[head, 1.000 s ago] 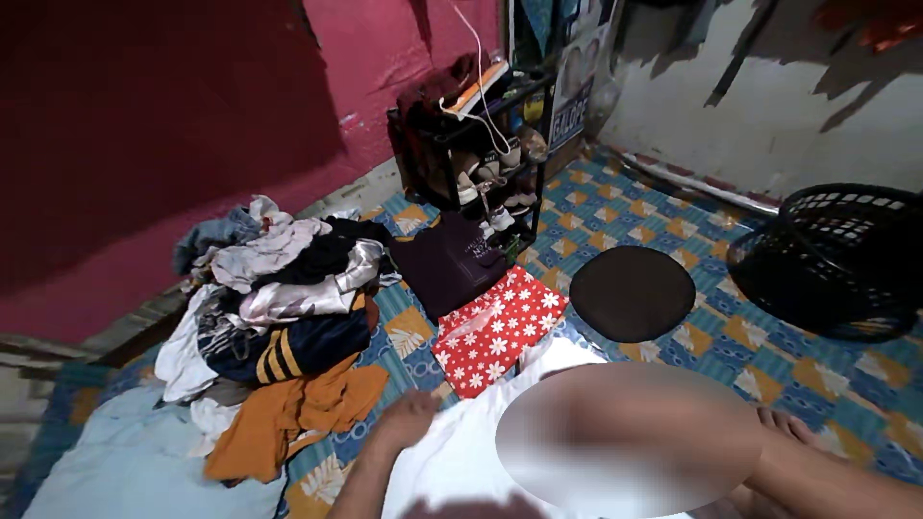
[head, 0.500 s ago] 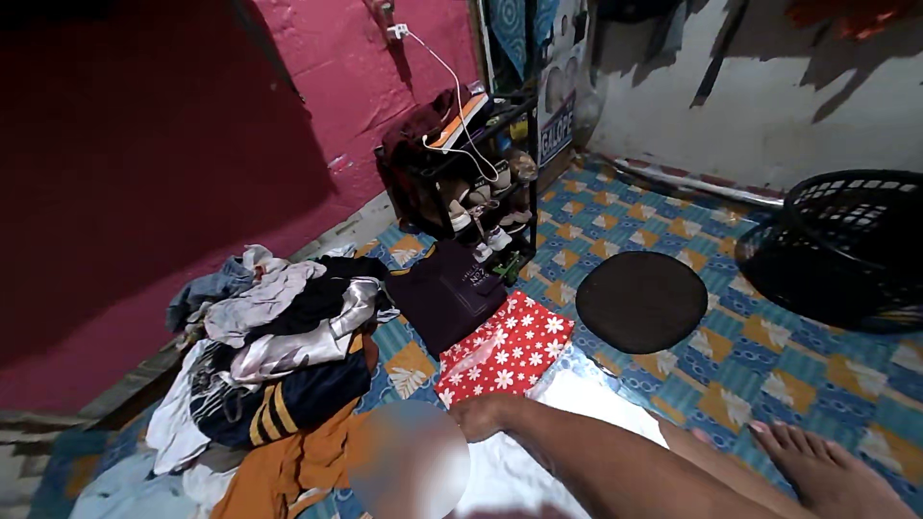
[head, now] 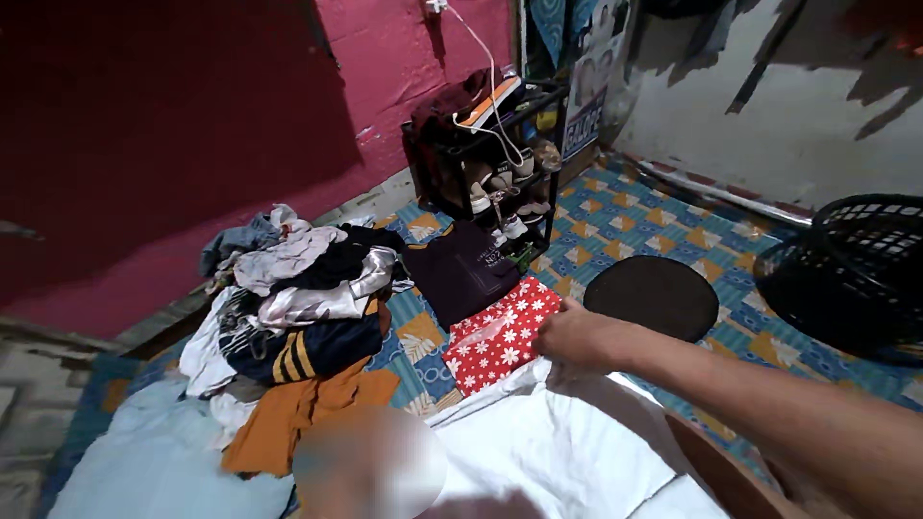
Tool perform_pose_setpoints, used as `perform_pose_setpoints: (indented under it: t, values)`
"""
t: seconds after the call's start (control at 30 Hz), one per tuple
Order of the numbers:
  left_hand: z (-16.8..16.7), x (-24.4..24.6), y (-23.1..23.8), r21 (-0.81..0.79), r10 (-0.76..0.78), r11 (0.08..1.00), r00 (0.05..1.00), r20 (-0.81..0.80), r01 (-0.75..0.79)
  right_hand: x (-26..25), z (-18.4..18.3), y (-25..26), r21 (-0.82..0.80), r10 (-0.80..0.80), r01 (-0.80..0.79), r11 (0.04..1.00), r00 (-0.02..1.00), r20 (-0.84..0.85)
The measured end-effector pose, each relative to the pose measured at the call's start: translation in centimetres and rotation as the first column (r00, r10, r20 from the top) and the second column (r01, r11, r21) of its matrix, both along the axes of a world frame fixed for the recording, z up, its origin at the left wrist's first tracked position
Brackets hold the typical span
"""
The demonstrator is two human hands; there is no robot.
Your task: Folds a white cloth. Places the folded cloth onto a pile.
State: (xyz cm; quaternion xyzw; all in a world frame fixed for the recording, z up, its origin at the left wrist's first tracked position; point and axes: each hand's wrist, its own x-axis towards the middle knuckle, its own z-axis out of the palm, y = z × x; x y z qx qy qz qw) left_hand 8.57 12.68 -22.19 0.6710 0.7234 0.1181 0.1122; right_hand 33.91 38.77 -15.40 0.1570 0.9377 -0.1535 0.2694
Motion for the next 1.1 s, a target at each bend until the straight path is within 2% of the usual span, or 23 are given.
perform_pose_setpoints:
  t: [0.07, 0.13, 0.23, 0.27, 0.33, 0.4, 0.47, 0.6, 0.8, 0.87, 0.93, 1.0, 1.03, 1.1]
  values:
    - [-0.4, -0.2, -2.0, 0.142, 0.054, 0.989, 0.993, -0.105, -0.038, 2.4, 0.3, -1.1, 0.038, -0.031, 0.041, 0.998, 0.972, -0.232]
    - [-1.1, 0.2, -4.4, 0.259, 0.152, 0.961, 0.968, -0.202, -0.097, 4.9, -0.3, -2.7, 0.169, 0.029, 0.07, 0.983, 0.854, -0.519]
    - [-1.3, 2.5, -7.9, 0.302, 0.281, 0.93, 0.937, -0.206, -0.212, 8.8, 0.0, -5.8, 0.361, 0.182, 0.109, 0.926, 0.708, -0.683]
    - [-1.7, 3.4, -9.0, 0.301, 0.313, 0.92, 0.932, -0.183, -0.25, 10.0, 0.5, -7.2, 0.341, 0.172, 0.094, 0.935, 0.722, -0.67]
    - [-3.1, 4.7, -10.9, 0.303, 0.372, 0.899, 0.917, -0.143, -0.317, 11.8, 1.6, -9.8, 0.152, 0.055, 0.036, 0.988, 0.829, -0.557]
    - [-4.3, 5.4, -11.9, 0.304, 0.425, 0.873, 0.901, -0.089, -0.382, 12.6, 0.9, -11.2, 0.038, 0.015, 0.003, 0.999, 0.884, -0.467]
    - [-4.4, 5.8, -12.0, 0.328, 0.463, 0.843, 0.885, -0.043, -0.425, 12.9, 0.8, -12.0, -0.011, -0.014, 0.01, 1.0, 0.894, -0.447]
    - [-2.7, 6.3, -12.6, 0.383, 0.517, 0.799, 0.855, -0.044, -0.463, 13.3, 2.9, -13.0, 0.009, -0.06, 0.074, 0.997, 0.864, -0.501]
    - [-4.5, 6.6, -14.5, 0.115, 0.542, 0.831, 0.839, 0.046, -0.544, 13.6, 1.2, -14.8, -0.185, -0.193, 0.14, 0.973, 0.931, -0.309]
    - [-4.1, 6.2, -14.8, 0.11, 0.55, 0.829, 0.835, 0.027, -0.549, 12.7, 1.6, -15.5, -0.22, -0.283, 0.232, 0.948, 0.928, -0.242]
    - [-2.1, 6.0, -14.2, 0.155, 0.546, 0.826, 0.837, 0.016, -0.542, 12.5, 2.5, -15.7, -0.248, -0.315, 0.256, 0.934, 0.919, -0.237]
    - [0.8, 6.7, -11.4, 0.209, 0.433, 0.867, 0.891, 0.137, -0.453, 13.2, 3.1, -15.3, -0.273, -0.312, 0.236, 0.933, 0.908, -0.279]
    - [2.3, 7.9, -9.7, 0.203, 0.312, 0.908, 0.916, 0.253, -0.366, 13.8, 3.4, -15.3, -0.267, -0.294, 0.206, 0.941, 0.889, -0.351]
    - [5.4, 12.1, -5.5, 0.144, 0.069, 0.979, 0.895, 0.442, -0.146, 14.4, 3.5, -15.2, -0.243, -0.267, 0.157, 0.957, 0.803, -0.533]
